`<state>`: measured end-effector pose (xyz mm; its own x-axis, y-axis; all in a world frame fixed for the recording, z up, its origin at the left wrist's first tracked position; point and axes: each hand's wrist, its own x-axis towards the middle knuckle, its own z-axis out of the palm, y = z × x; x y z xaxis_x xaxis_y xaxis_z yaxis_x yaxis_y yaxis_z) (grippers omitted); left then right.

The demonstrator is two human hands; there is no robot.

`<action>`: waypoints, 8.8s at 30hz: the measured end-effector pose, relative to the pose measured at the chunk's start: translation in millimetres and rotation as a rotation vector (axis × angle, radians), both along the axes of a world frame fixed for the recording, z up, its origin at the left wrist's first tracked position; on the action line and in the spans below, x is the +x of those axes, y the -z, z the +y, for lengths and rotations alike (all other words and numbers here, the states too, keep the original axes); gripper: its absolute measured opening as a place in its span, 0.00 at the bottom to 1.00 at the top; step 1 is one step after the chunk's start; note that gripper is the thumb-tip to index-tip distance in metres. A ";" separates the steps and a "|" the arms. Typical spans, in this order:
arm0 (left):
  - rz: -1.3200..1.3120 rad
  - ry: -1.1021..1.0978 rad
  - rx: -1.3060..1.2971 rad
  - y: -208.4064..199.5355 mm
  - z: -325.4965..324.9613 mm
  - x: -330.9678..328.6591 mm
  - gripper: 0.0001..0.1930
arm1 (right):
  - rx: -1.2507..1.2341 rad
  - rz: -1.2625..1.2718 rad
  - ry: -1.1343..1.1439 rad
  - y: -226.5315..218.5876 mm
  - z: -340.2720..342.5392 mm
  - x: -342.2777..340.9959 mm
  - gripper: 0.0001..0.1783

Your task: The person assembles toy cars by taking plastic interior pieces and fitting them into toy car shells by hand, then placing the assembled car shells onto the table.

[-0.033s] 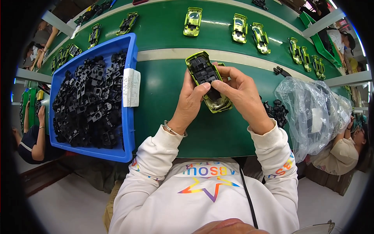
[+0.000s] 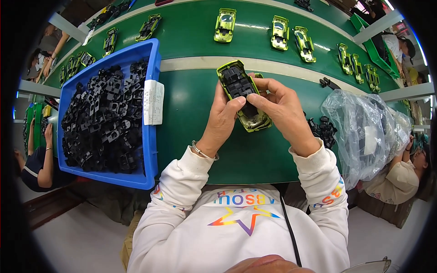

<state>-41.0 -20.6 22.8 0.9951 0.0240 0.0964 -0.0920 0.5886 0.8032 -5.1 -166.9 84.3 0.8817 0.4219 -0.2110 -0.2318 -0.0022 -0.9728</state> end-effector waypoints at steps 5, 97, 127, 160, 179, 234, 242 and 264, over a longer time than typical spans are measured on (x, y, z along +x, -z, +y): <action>0.042 0.024 0.003 6.8 0.7 1.2 0.29 | -0.037 -0.048 0.023 15.9 -1.6 6.1 0.20; 0.269 -0.188 -0.502 31.0 5.3 6.7 0.18 | 0.068 -0.316 -0.524 -33.8 231.7 61.6 0.10; 0.298 -0.354 -0.325 19.1 24.0 14.2 0.24 | -0.983 -0.950 -0.061 38.9 -34.2 -47.5 0.30; 0.149 -0.203 -0.399 9.9 8.8 -0.8 0.30 | -0.652 -1.012 0.137 14.7 55.2 -18.9 0.19; 0.216 -0.194 -0.326 20.0 8.3 -0.7 0.32 | -0.786 -0.870 -0.023 -4.1 51.2 -17.2 0.16; 0.186 -0.088 0.004 19.7 1.1 12.6 0.20 | -1.008 -0.900 -0.072 31.8 -130.2 4.0 0.18; 0.186 -0.043 -0.114 19.0 1.9 12.0 0.26 | -0.907 -0.640 -0.171 20.6 -124.6 29.2 0.15; 0.097 -0.143 -0.089 14.8 3.8 6.0 0.20 | 0.107 0.173 -0.175 7.5 7.3 12.9 0.16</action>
